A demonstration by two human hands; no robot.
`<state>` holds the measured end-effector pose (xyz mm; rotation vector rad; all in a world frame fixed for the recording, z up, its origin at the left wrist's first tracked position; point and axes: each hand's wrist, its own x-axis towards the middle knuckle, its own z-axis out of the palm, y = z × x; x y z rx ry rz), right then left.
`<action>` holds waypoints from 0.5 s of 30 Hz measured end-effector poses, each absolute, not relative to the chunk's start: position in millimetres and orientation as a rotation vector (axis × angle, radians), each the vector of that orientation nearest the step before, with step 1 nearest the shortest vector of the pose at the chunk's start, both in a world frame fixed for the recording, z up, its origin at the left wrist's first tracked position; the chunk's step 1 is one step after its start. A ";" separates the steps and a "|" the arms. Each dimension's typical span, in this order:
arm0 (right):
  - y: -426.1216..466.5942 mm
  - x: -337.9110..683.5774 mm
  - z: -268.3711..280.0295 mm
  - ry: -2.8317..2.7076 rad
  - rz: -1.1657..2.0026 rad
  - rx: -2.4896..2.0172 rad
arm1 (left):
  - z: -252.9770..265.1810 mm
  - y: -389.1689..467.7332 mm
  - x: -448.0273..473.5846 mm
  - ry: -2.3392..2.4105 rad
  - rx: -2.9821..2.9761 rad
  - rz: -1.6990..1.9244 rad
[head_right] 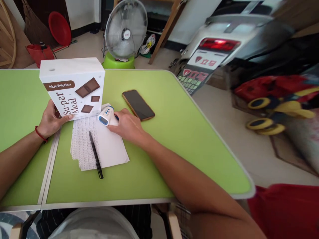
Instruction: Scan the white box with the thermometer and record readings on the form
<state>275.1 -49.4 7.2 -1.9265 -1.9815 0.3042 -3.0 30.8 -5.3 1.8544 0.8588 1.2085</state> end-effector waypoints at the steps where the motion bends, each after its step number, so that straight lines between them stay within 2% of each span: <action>1: -48.3 276.8 4.9 -1.980 0.275 -1.923 | -6.9 32.3 -3.0 0.869 1.879 1.210; 7: -59.4 266.8 1.0 -1.991 -0.032 -1.575 | -14.3 39.1 -9.1 1.074 2.057 1.245; 10: -75.5 249.1 0.4 -2.113 0.180 -1.325 | -4.4 31.4 -8.6 1.154 2.225 1.411; 12: -85.1 237.5 -2.0 -2.182 0.324 -1.280 | 5.7 20.5 -4.4 1.192 2.328 1.682; 14: -91.4 228.8 -5.1 -2.251 0.366 -1.253 | 13.4 7.0 1.9 1.062 2.463 1.835; 15: -93.2 225.9 -6.7 -2.283 0.351 -1.244 | 15.4 0.3 5.2 0.956 2.548 1.795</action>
